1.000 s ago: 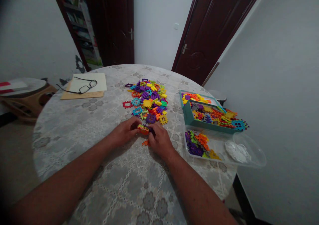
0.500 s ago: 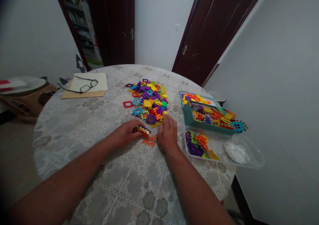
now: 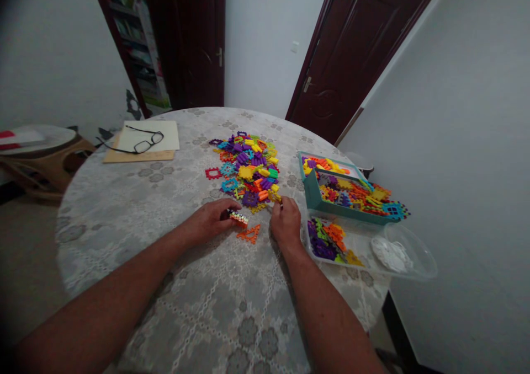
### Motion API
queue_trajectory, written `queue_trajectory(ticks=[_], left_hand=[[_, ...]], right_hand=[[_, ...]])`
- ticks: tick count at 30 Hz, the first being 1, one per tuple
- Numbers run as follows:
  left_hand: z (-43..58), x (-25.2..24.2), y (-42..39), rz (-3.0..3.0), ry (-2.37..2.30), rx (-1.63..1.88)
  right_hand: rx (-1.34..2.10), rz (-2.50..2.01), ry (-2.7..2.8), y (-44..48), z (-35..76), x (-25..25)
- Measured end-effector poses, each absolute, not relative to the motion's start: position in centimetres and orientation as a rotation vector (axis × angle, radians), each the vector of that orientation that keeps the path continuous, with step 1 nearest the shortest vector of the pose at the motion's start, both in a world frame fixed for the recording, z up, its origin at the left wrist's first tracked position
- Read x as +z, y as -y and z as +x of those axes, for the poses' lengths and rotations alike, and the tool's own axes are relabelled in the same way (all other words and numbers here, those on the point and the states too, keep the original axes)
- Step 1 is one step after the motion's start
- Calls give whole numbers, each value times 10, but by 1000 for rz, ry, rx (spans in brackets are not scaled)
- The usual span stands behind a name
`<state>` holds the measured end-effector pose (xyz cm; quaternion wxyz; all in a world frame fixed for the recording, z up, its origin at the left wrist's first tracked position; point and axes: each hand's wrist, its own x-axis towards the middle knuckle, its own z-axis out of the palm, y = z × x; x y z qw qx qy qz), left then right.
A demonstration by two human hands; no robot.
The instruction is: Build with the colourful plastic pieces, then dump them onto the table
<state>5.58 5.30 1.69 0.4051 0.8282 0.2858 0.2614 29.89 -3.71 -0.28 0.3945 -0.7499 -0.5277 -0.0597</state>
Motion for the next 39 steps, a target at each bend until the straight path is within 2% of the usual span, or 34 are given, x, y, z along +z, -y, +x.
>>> queue_trajectory(ticks=[7,16,22,30,39], left_hand=[[56,22,-51,2050,-714,708],[56,20,-51,2095,-744,658],[53,27,-50,2162,-703,582],[53,28,-50,2188,-707,536],[53,24,-54,2187,-674,557]], right_hand=[[167,-1666,1590,49,264,8],[104,-1603,1783,50,258,9],[153,-1455,1839,51,257,7],[218,-1494,1703,55,253,12],[299,-1468,1806,57,249,19]])
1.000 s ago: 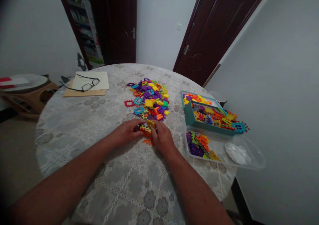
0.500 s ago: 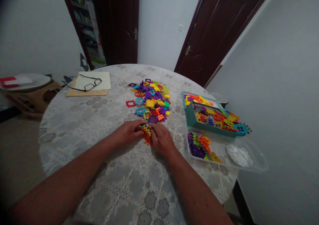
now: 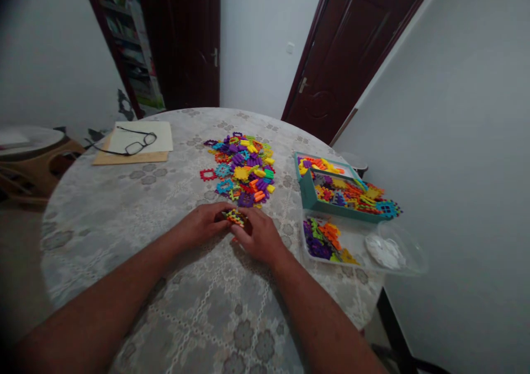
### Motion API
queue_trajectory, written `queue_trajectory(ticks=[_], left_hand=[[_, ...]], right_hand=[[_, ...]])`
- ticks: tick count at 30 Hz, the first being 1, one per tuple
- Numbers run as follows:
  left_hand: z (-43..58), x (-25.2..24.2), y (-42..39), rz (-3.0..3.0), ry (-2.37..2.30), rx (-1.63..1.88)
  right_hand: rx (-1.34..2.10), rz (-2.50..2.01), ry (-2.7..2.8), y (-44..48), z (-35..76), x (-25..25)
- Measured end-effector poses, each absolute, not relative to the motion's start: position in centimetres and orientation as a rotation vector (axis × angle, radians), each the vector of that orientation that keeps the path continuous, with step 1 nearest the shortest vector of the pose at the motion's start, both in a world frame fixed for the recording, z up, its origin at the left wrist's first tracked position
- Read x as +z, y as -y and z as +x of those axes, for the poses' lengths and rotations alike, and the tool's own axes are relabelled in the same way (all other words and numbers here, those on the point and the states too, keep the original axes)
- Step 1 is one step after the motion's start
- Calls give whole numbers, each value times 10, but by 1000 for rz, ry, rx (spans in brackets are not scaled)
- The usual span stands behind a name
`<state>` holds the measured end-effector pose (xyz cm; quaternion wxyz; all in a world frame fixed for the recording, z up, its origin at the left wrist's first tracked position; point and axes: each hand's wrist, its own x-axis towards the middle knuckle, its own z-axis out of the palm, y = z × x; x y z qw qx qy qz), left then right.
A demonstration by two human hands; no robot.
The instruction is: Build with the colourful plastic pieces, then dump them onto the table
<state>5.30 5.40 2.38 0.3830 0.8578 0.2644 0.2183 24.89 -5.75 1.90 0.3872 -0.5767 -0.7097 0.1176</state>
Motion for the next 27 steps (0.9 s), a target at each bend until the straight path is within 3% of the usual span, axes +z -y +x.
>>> queue_trajectory(ticks=[6,12,21,27], left_hand=[[55,25,-60,2135,-646,531],[53,20,-65,2118,-777,549],[53,14,-71,2220,-810,525],[52,17,-70,2207,-811,499]], right_hand=[[282,-1619,1836,53,246,27],[134,-1714,1662,67,280,74],[-457,-2204,1129,102,465,152],[-449,-2693,951,113,562,162]])
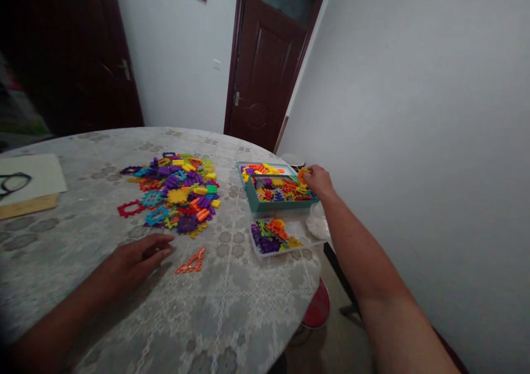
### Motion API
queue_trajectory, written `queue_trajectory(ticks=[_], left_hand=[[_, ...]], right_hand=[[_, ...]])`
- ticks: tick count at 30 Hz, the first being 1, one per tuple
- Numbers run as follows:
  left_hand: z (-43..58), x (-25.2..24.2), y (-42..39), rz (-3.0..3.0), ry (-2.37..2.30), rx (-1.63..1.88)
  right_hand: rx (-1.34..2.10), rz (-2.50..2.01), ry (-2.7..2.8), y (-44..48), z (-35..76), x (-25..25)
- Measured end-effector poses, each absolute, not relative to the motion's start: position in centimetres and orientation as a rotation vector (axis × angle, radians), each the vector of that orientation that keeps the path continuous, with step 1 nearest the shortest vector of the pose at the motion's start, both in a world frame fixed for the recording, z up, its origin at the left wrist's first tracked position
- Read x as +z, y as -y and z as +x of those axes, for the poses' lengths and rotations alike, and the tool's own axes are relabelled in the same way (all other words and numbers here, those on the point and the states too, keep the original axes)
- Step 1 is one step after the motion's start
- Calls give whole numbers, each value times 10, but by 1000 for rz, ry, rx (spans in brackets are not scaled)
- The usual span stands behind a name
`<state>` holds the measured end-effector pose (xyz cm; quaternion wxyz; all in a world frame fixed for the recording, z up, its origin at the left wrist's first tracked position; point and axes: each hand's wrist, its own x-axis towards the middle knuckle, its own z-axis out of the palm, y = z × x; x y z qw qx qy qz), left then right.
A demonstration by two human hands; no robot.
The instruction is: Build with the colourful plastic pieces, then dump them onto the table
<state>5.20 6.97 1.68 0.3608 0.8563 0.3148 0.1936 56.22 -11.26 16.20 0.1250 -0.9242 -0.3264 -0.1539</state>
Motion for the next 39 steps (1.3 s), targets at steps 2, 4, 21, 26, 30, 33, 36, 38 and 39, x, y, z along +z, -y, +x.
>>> queue_trajectory(ticks=[2,4,21,26,30,33,36,38,39], left_hand=[[52,17,-69,2201,-824,492],[52,17,-69,2194,-829,496],[50,30,-58,2210,-923,642],[48,22,-62,2239,-929,685],[48,18,-64,2231,-945,722],[48,16,-66,2227,-965,754],[47,15,-67,2233,-982,764],[47,16,-67,2243,-1000,753],[47,16,-66,2250,-1009,745]], right_hand=[[-418,-2742,942,114,574,156],[-390,-2799,920,116,579,148],[-442,-2102,1635,98,433,112],[-12,-1795,1924,64,318,76],[8,-1879,1884,22,269,45],[-59,-1978,1816,-2,255,31],[-74,-2012,1847,-11,251,24],[-45,-1990,1898,-10,251,23],[-19,-1965,1921,-8,252,23]])
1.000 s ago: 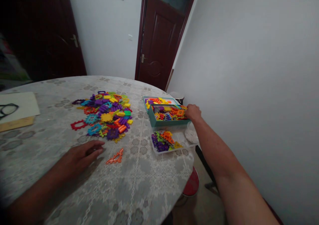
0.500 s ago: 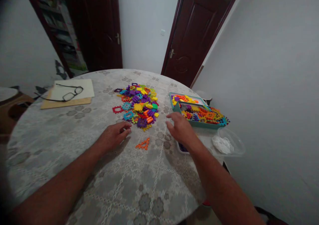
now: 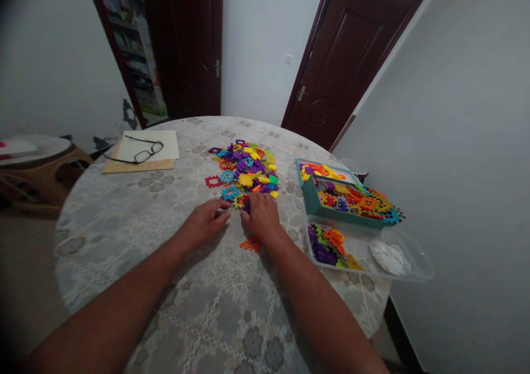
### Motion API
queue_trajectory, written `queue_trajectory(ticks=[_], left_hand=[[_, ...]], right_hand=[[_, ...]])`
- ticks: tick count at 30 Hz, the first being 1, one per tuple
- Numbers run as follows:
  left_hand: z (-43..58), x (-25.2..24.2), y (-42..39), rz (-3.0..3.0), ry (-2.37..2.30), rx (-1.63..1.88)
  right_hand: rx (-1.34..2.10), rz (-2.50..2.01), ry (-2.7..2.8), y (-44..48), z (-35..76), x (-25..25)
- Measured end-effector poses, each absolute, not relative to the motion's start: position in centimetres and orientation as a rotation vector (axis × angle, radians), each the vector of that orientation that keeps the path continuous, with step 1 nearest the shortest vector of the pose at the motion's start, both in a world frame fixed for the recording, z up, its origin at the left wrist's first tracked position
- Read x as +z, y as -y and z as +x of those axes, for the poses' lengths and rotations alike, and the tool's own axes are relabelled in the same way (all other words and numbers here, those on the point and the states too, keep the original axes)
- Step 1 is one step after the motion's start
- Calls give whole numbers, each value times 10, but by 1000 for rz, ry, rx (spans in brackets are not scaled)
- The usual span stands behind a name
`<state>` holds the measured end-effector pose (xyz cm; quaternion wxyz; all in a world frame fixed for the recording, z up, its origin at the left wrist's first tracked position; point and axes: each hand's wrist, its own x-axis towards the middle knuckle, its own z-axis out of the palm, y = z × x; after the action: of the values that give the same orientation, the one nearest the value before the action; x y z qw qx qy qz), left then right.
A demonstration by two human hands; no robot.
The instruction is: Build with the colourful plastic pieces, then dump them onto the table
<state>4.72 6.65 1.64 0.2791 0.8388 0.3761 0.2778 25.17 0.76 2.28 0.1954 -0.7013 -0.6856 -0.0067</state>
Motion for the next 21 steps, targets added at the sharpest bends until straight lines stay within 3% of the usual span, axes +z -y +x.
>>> queue_trajectory(ticks=[6,15,21], left_hand=[[48,19,-62,2299,-973,712],[48,13,-58,2384,-874,617],[47,14,-54,2542,-748,469]], right_hand=[[266,-1747,1847,20,261,25],[773,-1514,1155,32,276,4],[599,-1558,1110,32,285,3]])
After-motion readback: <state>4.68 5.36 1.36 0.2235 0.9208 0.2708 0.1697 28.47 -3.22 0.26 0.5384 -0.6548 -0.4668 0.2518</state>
